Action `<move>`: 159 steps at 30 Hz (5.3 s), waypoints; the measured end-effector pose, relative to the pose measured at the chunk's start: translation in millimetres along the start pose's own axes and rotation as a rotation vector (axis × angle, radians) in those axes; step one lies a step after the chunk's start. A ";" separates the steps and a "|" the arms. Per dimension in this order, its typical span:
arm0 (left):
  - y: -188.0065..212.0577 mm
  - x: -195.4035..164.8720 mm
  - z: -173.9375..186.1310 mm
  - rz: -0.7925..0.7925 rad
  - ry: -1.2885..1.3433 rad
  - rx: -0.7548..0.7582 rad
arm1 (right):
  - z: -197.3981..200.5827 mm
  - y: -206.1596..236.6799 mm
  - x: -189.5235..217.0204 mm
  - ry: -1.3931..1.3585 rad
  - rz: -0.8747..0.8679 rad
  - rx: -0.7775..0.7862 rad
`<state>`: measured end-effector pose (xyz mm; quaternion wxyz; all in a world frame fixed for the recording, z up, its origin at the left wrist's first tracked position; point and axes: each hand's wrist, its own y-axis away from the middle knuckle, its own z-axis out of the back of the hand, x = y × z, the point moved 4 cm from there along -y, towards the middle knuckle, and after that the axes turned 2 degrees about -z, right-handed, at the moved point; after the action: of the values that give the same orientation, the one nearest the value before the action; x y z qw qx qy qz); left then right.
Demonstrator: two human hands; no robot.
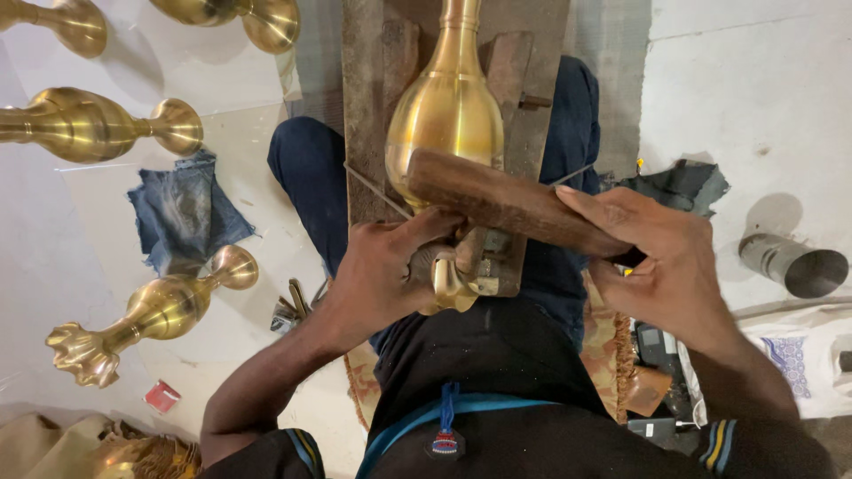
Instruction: The person sits on the floor with a brass vase-like vessel held on a wooden form. They position a metal punch against the vessel's flared base and strike it with a wooden mallet, rotating the vessel to work around the rim, shaping the metal by hand.
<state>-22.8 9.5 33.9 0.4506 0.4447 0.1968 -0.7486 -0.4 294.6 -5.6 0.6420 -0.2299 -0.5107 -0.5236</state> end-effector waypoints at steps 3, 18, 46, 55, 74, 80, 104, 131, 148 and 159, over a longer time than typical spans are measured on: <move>-1.5 1.0 3.0 -0.043 0.069 -0.042 | -9.0 -1.5 8.6 -0.178 0.126 -0.086; 7.3 34.7 -1.5 -0.061 0.161 -0.062 | -4.6 -18.1 28.4 0.029 0.301 -0.191; 13.0 52.3 2.7 -0.102 0.486 -0.098 | 5.4 -21.1 45.9 -0.054 0.131 -0.066; 10.3 59.1 0.9 -0.090 0.556 -0.070 | 5.3 -23.4 65.0 0.480 0.172 -0.024; 27.9 78.6 -24.4 -0.076 0.684 -0.424 | -25.6 -54.5 107.8 0.452 0.129 0.112; 38.7 100.3 -52.0 0.073 1.137 -0.799 | -86.5 -7.9 114.2 0.462 0.340 0.203; 12.6 14.1 0.4 -0.042 0.333 -0.200 | -102.1 29.9 -79.7 -0.229 -0.245 -0.356; -7.6 -1.9 -5.1 -0.052 -0.053 0.039 | -14.0 -12.5 4.6 -0.481 0.037 -0.227; -12.2 17.6 9.3 -0.100 0.123 0.041 | -17.3 -12.0 -4.4 -0.481 0.022 -0.253; 1.8 29.9 2.3 -0.045 0.160 0.004 | -1.8 -28.2 15.0 -0.014 0.211 -0.078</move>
<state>-28.3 -7.9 10.0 0.4156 0.4994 0.2404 -0.7212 -26.3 276.8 0.5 0.6807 -0.3108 -0.4673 -0.4708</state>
